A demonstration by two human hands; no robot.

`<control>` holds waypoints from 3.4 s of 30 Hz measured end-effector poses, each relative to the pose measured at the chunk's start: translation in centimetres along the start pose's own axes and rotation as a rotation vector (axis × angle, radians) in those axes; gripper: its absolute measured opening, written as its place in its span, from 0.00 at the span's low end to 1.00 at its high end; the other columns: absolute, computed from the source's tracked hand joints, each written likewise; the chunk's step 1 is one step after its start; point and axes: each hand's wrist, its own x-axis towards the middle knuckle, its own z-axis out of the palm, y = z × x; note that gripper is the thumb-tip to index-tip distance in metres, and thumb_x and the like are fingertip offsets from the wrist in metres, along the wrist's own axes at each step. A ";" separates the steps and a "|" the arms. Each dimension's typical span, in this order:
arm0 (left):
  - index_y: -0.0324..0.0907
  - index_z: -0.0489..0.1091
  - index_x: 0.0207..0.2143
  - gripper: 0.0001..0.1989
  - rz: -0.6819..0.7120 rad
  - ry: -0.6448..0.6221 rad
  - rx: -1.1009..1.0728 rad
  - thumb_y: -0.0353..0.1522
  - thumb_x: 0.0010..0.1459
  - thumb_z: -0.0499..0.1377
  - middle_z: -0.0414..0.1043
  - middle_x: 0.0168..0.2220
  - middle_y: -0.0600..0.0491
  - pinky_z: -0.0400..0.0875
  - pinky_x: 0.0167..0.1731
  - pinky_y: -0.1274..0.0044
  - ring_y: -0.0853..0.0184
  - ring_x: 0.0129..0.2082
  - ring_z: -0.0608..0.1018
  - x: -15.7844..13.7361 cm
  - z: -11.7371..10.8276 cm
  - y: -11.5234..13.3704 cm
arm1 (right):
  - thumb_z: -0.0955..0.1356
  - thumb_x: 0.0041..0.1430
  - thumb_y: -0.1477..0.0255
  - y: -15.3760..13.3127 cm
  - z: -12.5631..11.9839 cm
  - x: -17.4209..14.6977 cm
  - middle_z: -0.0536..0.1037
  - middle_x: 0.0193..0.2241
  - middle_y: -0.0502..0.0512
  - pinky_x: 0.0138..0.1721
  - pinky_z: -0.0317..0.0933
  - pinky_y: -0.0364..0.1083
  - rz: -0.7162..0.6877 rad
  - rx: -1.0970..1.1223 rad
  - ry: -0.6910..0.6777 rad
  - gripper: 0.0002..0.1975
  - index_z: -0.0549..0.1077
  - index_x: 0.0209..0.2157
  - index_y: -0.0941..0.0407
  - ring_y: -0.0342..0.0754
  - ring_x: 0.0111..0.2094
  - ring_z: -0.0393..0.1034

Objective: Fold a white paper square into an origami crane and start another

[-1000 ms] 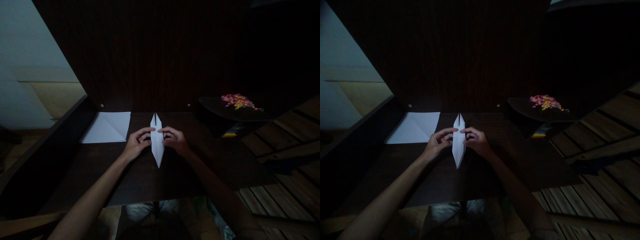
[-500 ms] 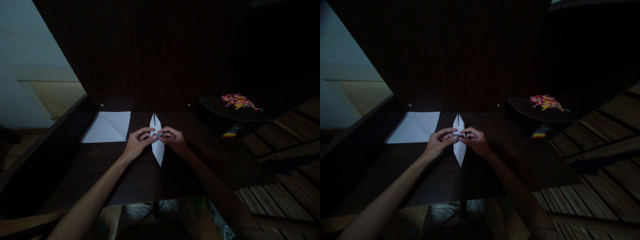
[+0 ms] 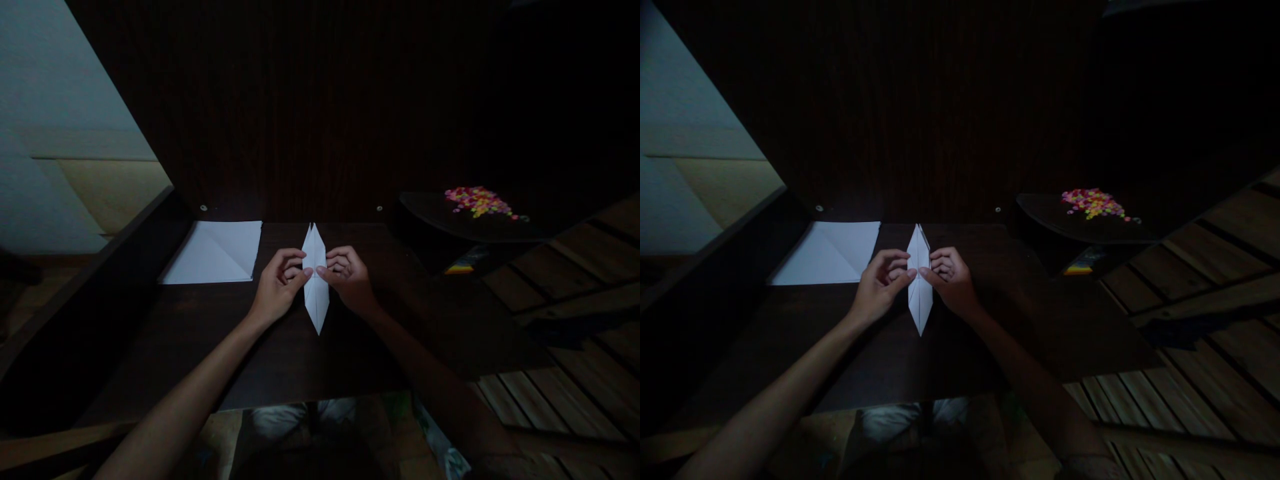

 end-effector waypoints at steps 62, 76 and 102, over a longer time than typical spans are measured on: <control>0.43 0.79 0.37 0.08 0.268 -0.020 0.371 0.34 0.54 0.65 0.77 0.44 0.47 0.74 0.48 0.67 0.61 0.45 0.79 -0.4 -0.4 0.7 | 0.70 0.56 0.64 -0.6 -0.6 0.0 0.73 0.39 0.52 0.41 0.70 0.46 -0.085 -0.156 -0.225 0.07 0.73 0.33 0.52 0.47 0.42 0.72; 0.40 0.78 0.35 0.08 0.147 -0.033 0.219 0.34 0.53 0.64 0.77 0.44 0.46 0.77 0.43 0.70 0.61 0.42 0.79 -0.1 -0.7 0.7 | 0.71 0.54 0.62 0.0 -0.8 0.4 0.72 0.37 0.52 0.43 0.69 0.47 -0.060 -0.097 -0.145 0.10 0.72 0.31 0.53 0.47 0.40 0.72; 0.42 0.76 0.36 0.07 0.253 -0.031 0.390 0.32 0.53 0.66 0.77 0.36 0.51 0.73 0.40 0.73 0.65 0.36 0.78 -0.3 -0.8 1.0 | 0.71 0.57 0.71 -1.0 -1.2 -0.1 0.79 0.35 0.53 0.41 0.68 0.50 -0.404 -0.442 -0.049 0.05 0.75 0.36 0.52 0.49 0.37 0.74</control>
